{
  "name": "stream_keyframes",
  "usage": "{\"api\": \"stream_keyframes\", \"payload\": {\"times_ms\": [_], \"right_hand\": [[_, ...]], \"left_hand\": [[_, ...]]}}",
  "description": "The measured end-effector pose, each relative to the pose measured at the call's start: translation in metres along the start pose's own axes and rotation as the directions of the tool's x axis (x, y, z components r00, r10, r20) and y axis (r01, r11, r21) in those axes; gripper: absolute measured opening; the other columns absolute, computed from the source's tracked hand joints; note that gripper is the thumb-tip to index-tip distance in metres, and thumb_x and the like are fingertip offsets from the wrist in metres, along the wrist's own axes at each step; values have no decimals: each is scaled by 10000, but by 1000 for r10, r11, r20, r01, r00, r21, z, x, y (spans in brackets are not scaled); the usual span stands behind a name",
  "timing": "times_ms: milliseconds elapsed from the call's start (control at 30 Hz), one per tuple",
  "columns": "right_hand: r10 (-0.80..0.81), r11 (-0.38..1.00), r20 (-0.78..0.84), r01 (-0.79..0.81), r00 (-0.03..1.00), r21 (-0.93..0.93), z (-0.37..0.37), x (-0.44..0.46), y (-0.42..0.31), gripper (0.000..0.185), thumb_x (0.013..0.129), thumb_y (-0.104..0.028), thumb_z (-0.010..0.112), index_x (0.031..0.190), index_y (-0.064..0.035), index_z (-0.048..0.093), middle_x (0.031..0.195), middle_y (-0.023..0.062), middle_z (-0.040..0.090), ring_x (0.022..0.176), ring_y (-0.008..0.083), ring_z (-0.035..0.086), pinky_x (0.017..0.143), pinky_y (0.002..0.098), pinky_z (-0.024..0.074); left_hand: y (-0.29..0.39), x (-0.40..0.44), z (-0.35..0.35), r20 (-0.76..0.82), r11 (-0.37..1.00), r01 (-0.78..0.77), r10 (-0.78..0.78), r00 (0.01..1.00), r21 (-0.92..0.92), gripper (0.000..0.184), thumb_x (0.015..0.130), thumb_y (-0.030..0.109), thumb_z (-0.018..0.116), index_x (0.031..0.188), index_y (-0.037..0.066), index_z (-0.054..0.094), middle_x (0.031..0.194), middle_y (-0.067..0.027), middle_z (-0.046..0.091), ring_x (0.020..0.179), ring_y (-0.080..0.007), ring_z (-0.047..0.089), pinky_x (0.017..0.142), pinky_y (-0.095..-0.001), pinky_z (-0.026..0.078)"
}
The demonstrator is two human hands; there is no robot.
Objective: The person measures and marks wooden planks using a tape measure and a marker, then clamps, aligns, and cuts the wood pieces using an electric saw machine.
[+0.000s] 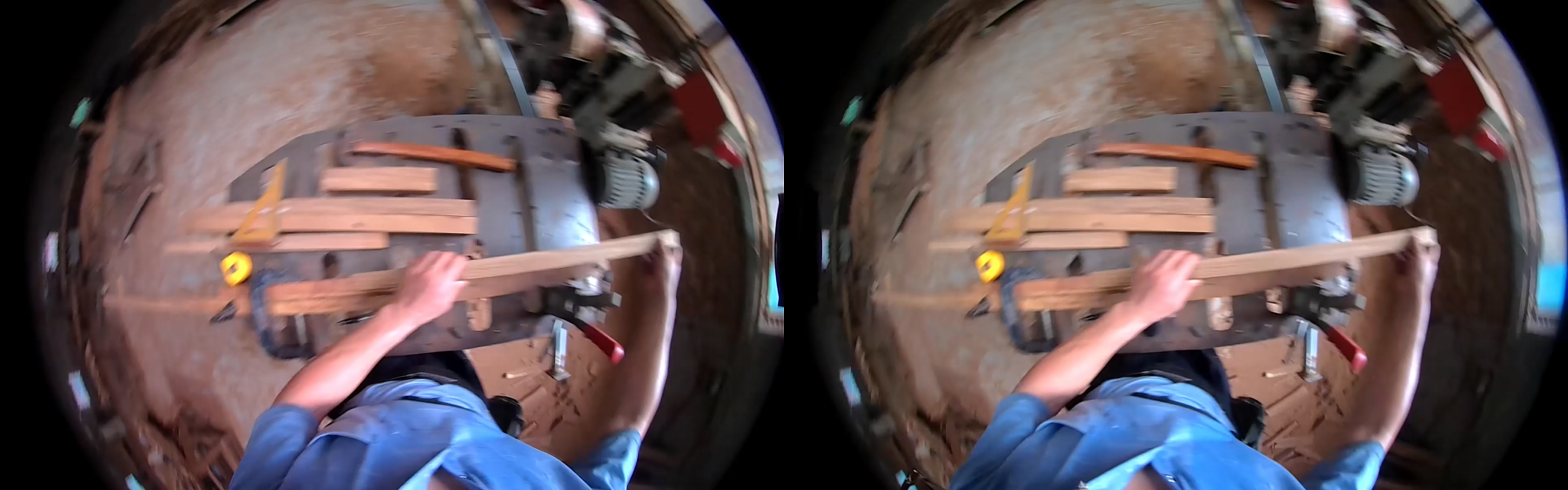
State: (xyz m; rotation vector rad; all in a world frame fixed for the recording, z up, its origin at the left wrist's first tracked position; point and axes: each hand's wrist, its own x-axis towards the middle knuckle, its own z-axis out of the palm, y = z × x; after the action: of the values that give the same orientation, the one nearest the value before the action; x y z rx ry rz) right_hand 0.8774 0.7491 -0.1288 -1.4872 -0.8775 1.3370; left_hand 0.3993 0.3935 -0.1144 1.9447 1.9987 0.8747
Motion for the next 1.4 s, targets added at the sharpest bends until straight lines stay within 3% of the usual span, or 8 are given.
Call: {"api": "stream_keyframes", "payload": {"times_ms": [133, 333, 400, 500, 567, 733, 867, 1400], "right_hand": [[-7, 1000, -87, 5, 996, -16, 39, -56, 16, 297, 959, -78, 636, 1220, -149, 513, 873, 30, 601, 667, 147, 611, 515, 309, 548], [117, 944, -133, -152, 984, -293, 42, -54, 40, 384, 989, -257, 633, 1358, -199, 542, 844, -16, 592, 640, 92, 542, 561, 288, 499], [173, 779, -119, -210, 978, -591, 42, -52, 48, 524, 966, -316, 650, 1459, -187, 528, 919, 36, 639, 706, 137, 587, 600, 309, 518], [-150, 497, 21, 94, 988, -863, 12, -18, 126, 564, 944, -371, 661, 1416, -74, 579, 1044, 97, 689, 801, 194, 626, 678, 336, 535], [-68, 764, -92, -8, 993, -645, 20, -38, 122, 513, 960, -349, 642, 1348, -14, 607, 1077, 90, 696, 845, 187, 629, 717, 333, 527], [222, 934, -80, -235, 972, -269, 18, -101, 90, 337, 995, -277, 607, 1207, -21, 666, 993, 63, 692, 784, 147, 617, 678, 309, 529], [170, 943, -119, -197, 978, -268, 9, -95, 91, 302, 989, -286, 601, 1115, -30, 703, 933, 47, 686, 766, 137, 600, 637, 308, 521], [93, 954, -137, -128, 986, -271, 11, -57, 63, 426, 989, -311, 633, 1283, -4, 648, 1105, 90, 697, 883, 174, 658, 735, 338, 561]], "left_hand": [[8, 7, -9, 131, 998, 37, -30, 991, -50, 374, 850, 196, 737, 1159, 5, 647, 1124, -169, 676, 1063, -359, 636, 912, -445, 530], [-15, 10, 3, 228, 994, 72, -52, 972, -79, 324, 854, 184, 733, 1099, -24, 691, 1115, -177, 653, 1064, -367, 593, 947, -451, 494], [-12, 14, 2, 297, 997, 71, -65, 953, -10, 351, 848, 215, 744, 1098, -26, 694, 1111, -179, 649, 1076, -366, 581, 947, -449, 492], [-9, 17, 3, 373, 994, 27, -66, 925, 109, 581, 776, 376, 819, 1159, -33, 665, 1119, -185, 617, 1098, -361, 556, 958, -454, 480], [13, 21, -10, 432, 976, 10, -105, 896, 216, 713, 732, 442, 850, 1214, -37, 636, 1121, -188, 600, 1099, -360, 548, 968, -460, 471], [29, 13, -8, 496, 938, -60, -125, 859, 340, 987, 668, 494, 883, 1425, -1, 487, 1180, -163, 562, 1108, -355, 538, 923, -480, 458], [25, 17, 11, 374, 947, -171, 59, 925, 273, 957, 677, 464, 880, 1413, -11, 495, 1146, -156, 569, 1054, -331, 550, 892, -464, 466], [17, 18, 20, 310, 926, -238, 144, 940, 292, 870, 618, 419, 891, 1300, -30, 591, 1065, -122, 602, 969, -294, 582, 817, -426, 480]]}}
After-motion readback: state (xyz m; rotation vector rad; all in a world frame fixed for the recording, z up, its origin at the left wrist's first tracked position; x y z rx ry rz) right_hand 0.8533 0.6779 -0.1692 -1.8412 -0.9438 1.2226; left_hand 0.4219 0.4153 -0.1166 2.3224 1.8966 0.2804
